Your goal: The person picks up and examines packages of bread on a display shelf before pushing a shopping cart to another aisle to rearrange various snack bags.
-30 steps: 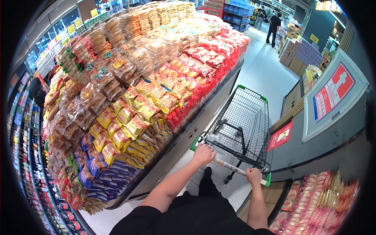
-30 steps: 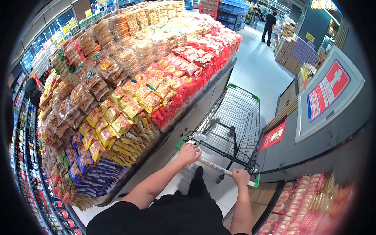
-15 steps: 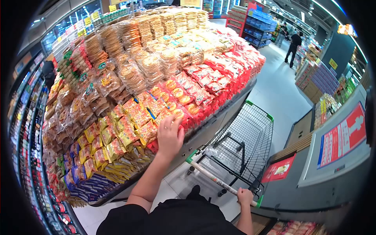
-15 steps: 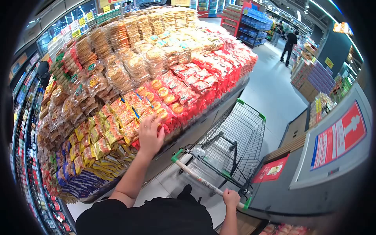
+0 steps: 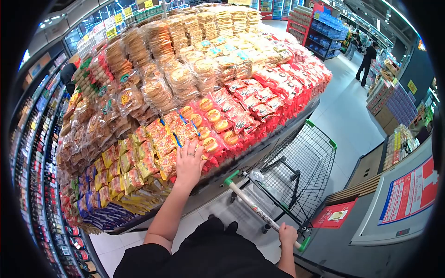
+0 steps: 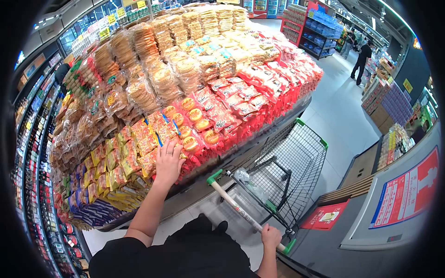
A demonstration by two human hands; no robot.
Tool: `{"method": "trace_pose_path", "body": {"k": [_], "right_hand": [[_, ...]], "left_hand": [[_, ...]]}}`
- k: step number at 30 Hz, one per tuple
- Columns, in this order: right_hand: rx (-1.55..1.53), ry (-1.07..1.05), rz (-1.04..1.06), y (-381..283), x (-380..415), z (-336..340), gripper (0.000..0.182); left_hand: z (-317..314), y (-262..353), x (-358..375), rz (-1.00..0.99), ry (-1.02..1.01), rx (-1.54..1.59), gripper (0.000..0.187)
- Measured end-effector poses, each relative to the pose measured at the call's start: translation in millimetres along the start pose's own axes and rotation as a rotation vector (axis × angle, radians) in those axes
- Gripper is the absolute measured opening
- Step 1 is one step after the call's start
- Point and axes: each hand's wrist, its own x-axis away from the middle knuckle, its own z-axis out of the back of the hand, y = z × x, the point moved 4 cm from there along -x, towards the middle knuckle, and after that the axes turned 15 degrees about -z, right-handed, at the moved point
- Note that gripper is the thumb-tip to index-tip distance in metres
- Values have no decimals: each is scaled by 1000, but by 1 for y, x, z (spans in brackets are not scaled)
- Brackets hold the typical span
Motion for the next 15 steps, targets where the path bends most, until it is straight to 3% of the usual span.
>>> {"method": "trace_pose_path", "body": {"k": [8, 10, 11, 12, 15], "right_hand": [[-41, 7, -11, -18, -1, 4, 47], [0, 179, 45, -29, 2, 16, 37], [-13, 263, 133, -40, 4, 26, 26], [-4, 271, 137, -55, 5, 39, 26], [-396, 368, 544, -144, 7, 94, 13]], "left_hand": [[5, 0, -4, 11, 12, 53, 57], [23, 6, -7, 45, 26, 59, 62], [29, 10, -9, 37, 40, 106, 64], [31, 14, -8, 46, 45, 115, 64], [29, 44, 0, -272, 239, 319, 52]]}}
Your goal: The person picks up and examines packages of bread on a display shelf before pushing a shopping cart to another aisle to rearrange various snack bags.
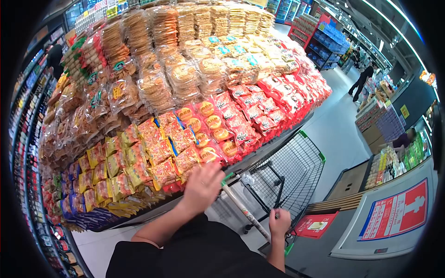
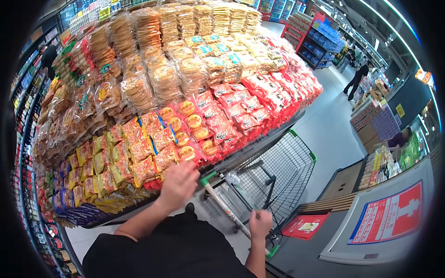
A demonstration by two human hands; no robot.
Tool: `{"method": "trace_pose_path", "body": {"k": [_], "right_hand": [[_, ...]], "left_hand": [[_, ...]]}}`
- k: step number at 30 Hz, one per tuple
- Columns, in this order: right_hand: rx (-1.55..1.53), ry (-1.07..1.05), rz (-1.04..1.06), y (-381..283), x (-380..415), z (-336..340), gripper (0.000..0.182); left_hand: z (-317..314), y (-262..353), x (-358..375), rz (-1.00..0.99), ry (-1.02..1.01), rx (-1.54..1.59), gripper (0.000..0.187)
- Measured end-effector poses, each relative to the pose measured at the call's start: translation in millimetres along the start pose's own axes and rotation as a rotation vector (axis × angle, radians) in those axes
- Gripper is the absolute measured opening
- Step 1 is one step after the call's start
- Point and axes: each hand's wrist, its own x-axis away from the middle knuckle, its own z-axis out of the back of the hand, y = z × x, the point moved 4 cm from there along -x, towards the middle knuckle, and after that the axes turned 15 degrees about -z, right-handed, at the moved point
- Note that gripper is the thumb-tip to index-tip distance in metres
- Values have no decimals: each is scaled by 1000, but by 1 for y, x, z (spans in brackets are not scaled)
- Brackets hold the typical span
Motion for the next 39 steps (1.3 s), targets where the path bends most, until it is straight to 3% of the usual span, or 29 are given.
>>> {"method": "trace_pose_path", "body": {"k": [1, 3, 6, 8, 12, 17, 26, 30, 37, 39], "right_hand": [[-104, 8, 126, -33, -24, 0, 10], [-292, -79, 321, -117, -67, 3, 10], [-338, -230, 629, -228, -112, -7, 24], [-324, -328, 719, -287, -133, -25, 28], [-83, -413, 786, -351, -186, -115, 35], [109, -559, 775, -381, -207, -190, 45], [100, -583, 775, -400, -209, -202, 43], [-74, -440, 808, -396, -210, -155, 42], [137, -579, 955, -352, -201, -92, 26], [120, -623, 1032, -329, -191, -103, 36]], "left_hand": [[-11, 9, 5, -90, 19, 69, 47], [-36, 22, 12, -250, -156, 280, 38], [-75, 29, 30, -273, -336, 413, 40], [-95, 28, 38, -277, -545, 412, 43], [-92, 15, 39, -241, -524, 569, 44], [-81, -8, 41, -200, -573, 442, 43], [-92, -10, 38, -209, -577, 421, 42], [-104, -5, 30, -194, -543, 403, 43], [-140, 0, 20, -74, -742, 466, 58], [-161, 3, 24, -22, -812, 528, 64]]}}
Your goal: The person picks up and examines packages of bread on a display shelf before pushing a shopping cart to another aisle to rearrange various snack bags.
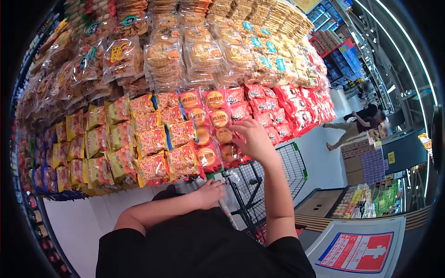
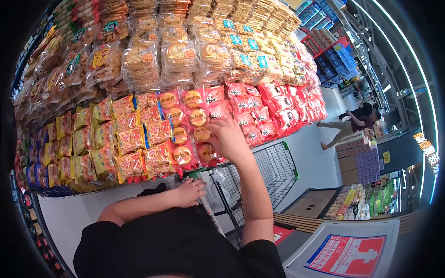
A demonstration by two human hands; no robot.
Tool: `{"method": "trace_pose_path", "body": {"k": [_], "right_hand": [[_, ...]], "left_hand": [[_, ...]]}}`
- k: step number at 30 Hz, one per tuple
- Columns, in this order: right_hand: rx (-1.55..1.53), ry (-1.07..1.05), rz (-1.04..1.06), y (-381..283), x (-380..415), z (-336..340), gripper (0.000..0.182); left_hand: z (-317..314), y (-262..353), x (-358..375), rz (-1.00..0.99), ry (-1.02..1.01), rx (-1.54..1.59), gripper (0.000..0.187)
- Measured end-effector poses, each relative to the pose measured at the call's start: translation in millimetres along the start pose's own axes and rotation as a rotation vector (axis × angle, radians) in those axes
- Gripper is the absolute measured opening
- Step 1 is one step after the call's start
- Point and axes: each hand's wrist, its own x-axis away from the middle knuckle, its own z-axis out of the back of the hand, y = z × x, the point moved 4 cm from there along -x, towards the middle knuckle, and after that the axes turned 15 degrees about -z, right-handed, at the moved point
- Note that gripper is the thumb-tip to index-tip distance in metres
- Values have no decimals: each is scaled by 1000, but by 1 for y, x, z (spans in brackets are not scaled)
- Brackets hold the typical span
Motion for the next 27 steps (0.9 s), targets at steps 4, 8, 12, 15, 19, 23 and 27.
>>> {"method": "trace_pose_path", "body": {"k": [4, 8, 12, 15, 19, 23, 27], "right_hand": [[153, 15, -64, -4, 15, -45, 55], [153, 53, -107, -4, 21, -53, 48], [96, 163, -74, 4, 31, -53, 43], [-17, 205, -67, 11, 37, -60, 38], [-79, 261, -64, 9, 46, -48, 32], [-113, 384, -98, 27, 63, -24, 26], [-96, 344, -237, 44, 79, -15, 37]], "left_hand": [[-30, -15, -11, 70, -32, 94, 71], [-40, -16, -16, 40, -8, 75, 76], [-41, -14, -22, 41, -54, 86, 82], [-44, -14, -28, 54, -76, 76, 85], [-47, -17, -32, 81, -81, 83, 88], [-47, -17, -31, 86, -70, 117, 88], [-33, -12, -31, 93, -92, 147, 86]]}}
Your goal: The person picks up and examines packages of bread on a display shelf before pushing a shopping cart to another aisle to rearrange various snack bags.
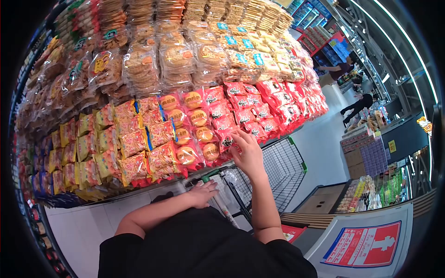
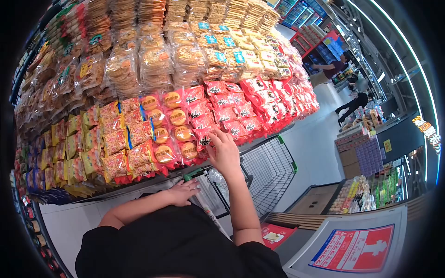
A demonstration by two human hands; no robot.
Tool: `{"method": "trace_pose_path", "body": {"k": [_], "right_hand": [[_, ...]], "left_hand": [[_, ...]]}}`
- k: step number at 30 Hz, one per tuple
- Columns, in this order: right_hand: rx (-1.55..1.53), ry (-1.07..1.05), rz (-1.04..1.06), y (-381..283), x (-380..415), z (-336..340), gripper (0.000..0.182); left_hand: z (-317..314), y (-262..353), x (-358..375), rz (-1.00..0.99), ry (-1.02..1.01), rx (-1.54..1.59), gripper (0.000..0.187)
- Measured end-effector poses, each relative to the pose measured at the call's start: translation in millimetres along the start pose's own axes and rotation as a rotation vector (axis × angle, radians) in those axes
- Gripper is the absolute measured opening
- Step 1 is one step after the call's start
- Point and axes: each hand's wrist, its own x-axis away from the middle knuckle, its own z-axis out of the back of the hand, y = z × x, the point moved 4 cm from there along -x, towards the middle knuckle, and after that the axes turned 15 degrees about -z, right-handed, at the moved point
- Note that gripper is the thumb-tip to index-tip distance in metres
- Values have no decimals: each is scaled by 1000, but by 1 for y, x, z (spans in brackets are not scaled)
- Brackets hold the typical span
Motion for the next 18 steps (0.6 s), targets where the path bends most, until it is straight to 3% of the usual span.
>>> {"method": "trace_pose_path", "body": {"k": [2, 9, 18], "right_hand": [[52, -46, -37, 5, 2, -4, 55], [105, 12, 37, 11, -3, -38, 49], [95, 26, -88, 15, -4, -43, 49]], "left_hand": [[0, 3, -2, 2, -16, 0, 85], [-2, 2, -2, 26, -35, -18, 86], [-7, -2, -1, 3, -2, -14, 86]]}}
